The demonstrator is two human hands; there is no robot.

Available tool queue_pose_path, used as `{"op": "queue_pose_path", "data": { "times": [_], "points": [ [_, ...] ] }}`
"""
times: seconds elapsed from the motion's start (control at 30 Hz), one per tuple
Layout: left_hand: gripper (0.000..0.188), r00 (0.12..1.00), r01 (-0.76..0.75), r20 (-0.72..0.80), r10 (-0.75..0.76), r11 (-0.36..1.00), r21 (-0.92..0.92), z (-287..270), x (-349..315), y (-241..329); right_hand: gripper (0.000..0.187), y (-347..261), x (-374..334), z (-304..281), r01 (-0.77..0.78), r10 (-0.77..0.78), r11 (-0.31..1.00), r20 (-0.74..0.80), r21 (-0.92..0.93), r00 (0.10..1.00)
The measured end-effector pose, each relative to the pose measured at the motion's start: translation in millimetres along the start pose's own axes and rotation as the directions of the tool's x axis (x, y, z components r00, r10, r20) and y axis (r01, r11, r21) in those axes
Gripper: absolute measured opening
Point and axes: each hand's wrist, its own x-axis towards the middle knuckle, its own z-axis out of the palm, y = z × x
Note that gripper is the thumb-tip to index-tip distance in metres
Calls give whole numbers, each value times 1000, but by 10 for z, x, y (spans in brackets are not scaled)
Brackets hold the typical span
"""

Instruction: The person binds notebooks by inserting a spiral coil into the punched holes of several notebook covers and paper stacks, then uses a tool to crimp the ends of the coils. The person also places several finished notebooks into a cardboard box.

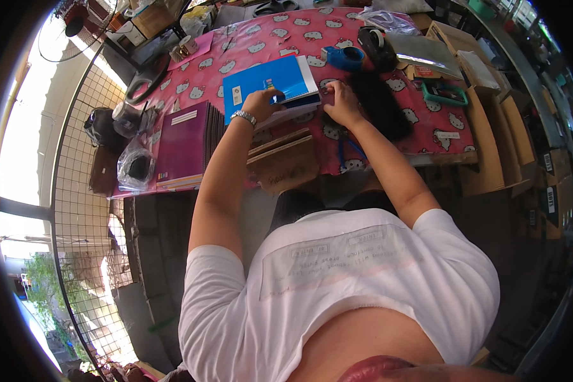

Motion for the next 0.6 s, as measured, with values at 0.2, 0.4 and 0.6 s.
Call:
{"op": "queue_pose_path", "data": {
  "times": [0.2,0.4,0.6],
  "points": [
    [36,999,36,-26,-36,999,5,111,38,-164,51,-736,-550,117,385,-434,892,212,238,876],
    [38,949,143,-297,-107,984,104,-465,64,12,70,-848,-681,11,232,-260,962,218,145,941],
    [38,923,-181,-314,221,972,150,-1237,-674,844,56,-751,-176,-398,143,-88,956,-216,255,972]
  ]
}}
